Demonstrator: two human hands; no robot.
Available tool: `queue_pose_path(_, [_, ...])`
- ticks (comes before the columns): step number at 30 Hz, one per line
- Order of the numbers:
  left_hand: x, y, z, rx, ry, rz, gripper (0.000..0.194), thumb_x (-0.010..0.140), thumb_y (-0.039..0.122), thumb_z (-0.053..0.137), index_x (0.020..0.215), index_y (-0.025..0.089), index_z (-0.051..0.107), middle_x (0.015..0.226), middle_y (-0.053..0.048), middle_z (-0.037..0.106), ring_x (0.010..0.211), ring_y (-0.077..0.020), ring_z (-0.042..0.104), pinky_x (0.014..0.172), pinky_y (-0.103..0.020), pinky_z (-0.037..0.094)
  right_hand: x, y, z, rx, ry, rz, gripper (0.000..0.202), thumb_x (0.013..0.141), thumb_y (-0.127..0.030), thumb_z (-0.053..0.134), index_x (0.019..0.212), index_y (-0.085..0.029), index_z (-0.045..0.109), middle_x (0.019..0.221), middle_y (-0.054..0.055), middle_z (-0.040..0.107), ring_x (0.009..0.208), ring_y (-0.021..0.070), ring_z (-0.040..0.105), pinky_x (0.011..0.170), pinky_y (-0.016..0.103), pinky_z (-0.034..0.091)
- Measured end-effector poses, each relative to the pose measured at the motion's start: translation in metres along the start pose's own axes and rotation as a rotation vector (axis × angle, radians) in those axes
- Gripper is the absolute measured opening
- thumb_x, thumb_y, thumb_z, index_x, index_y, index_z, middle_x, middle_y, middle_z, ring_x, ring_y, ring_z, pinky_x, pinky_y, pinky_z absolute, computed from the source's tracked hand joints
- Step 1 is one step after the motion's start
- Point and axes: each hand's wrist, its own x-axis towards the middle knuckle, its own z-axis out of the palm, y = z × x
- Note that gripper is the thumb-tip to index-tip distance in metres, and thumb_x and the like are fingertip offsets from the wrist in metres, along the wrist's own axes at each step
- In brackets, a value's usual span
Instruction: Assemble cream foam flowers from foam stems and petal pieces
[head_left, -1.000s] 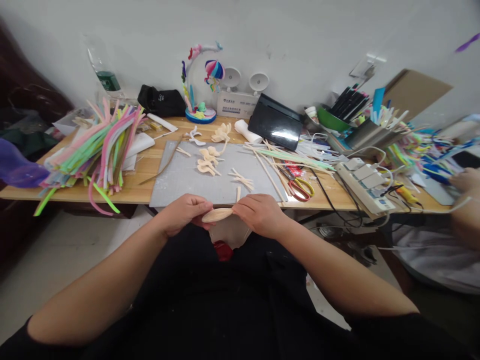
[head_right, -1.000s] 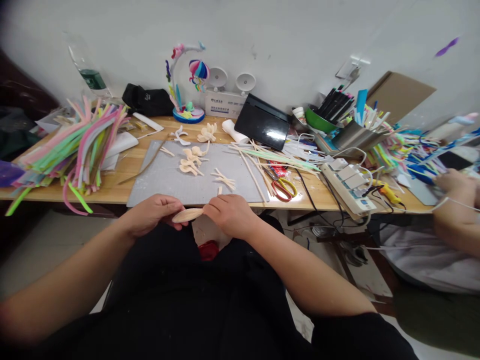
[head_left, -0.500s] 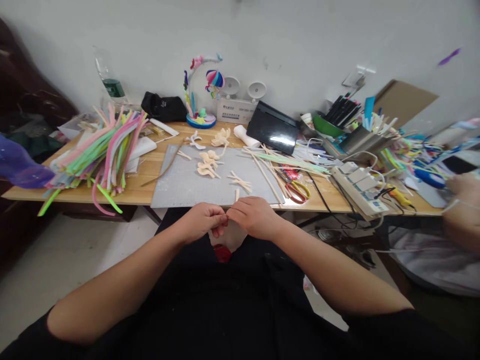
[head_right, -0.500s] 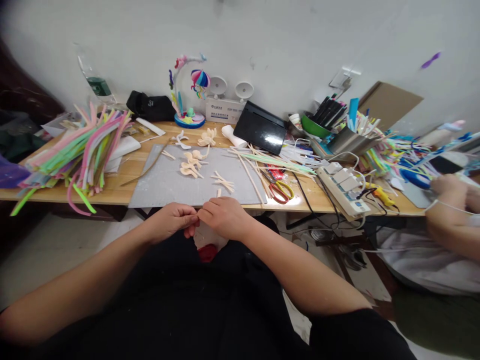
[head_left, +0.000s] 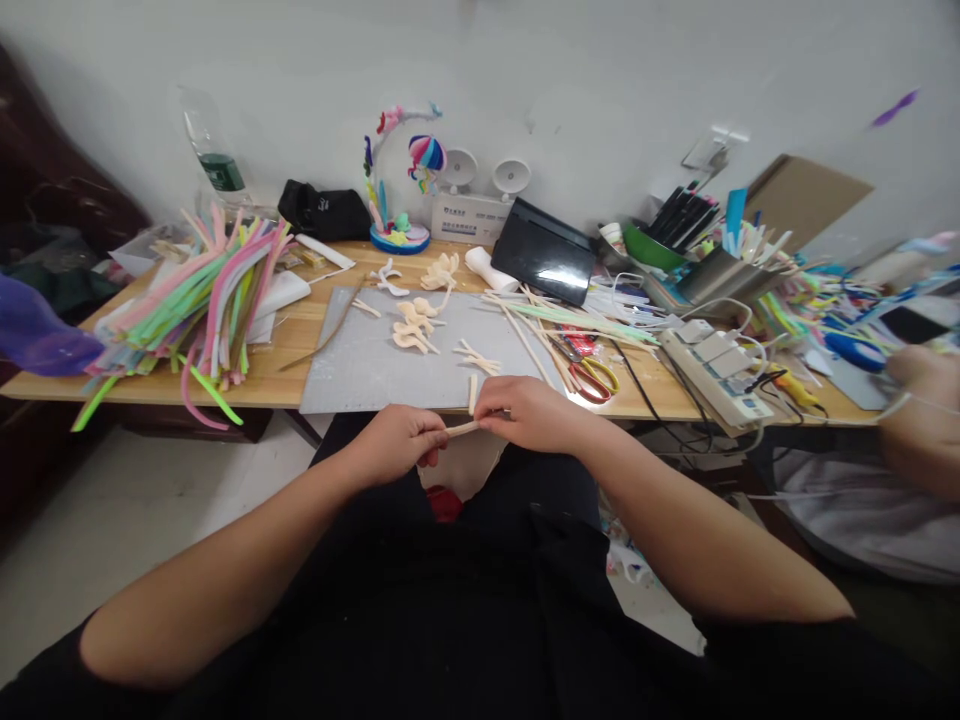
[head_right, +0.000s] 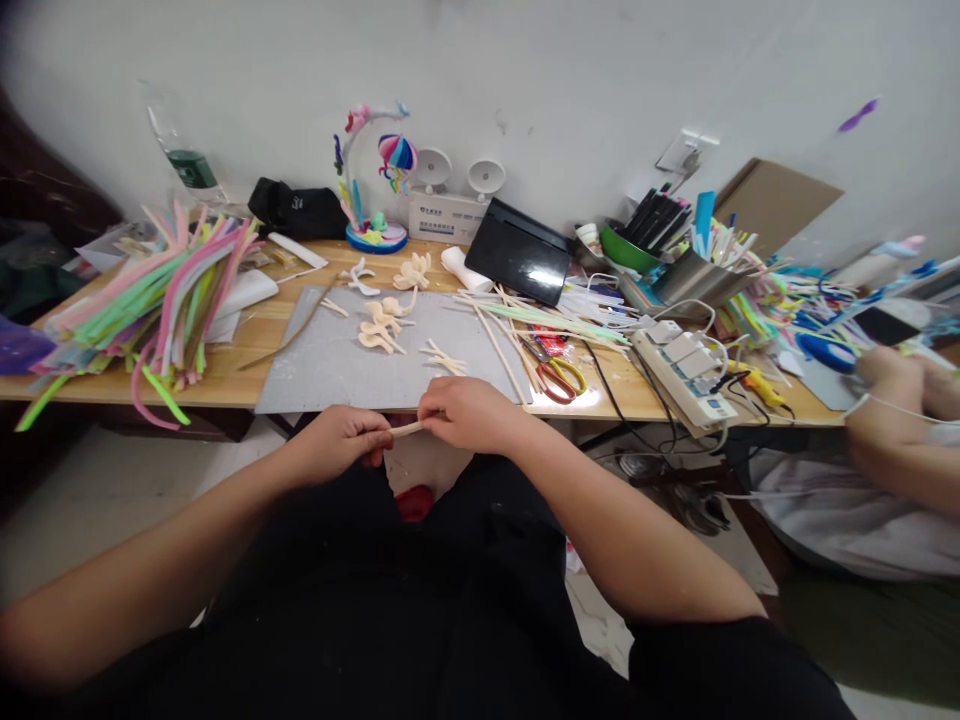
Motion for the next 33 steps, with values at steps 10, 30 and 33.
queue_pose_path(10, [0.001, -0.002, 0.000, 0.386, -0.004, 0.022, 0.026, 0.078, 0.029, 0.041, 0.063, 0.018, 0.061, 0.059, 0.002, 0.062, 0.056, -0.0103, 0.054, 0.055, -0.021, 0.033, 0.008, -0.018, -0.001, -0.323, -0.110, 0.019, 0.023, 0.080, -0.022, 0.039, 0.078, -0.016, 0.061, 0.082, 0.006, 0.060, 0.074, 0.0148, 0.052, 0.061, 0.026, 0.032])
queue_pose_path(30, [-0.010, -0.006, -0.003, -0.255, 0.267, 0.142, 0.025, 0.083, 0.032, 0.039, 0.078, 0.014, 0.057, 0.063, 0.000, 0.060, 0.062, -0.0103, 0.055, 0.064, -0.023, 0.042, 0.026, -0.004, 0.071, 0.270, 0.435, 0.120, 0.019, 0.083, -0.022, 0.042, 0.080, -0.017, 0.060, 0.067, 0.000, 0.061, 0.062, 0.0092, 0.053, 0.059, 0.019, 0.037])
queue_pose_path(33, [-0.005, -0.012, -0.002, -0.139, 0.318, 0.092, 0.026, 0.084, 0.031, 0.036, 0.079, 0.015, 0.057, 0.064, 0.000, 0.060, 0.061, -0.0107, 0.055, 0.063, -0.023, 0.042, 0.019, -0.013, 0.082, -0.004, 0.456, 0.114, 0.021, 0.082, -0.019, 0.040, 0.077, -0.016, 0.060, 0.063, 0.002, 0.059, 0.062, 0.0120, 0.051, 0.058, 0.023, 0.034])
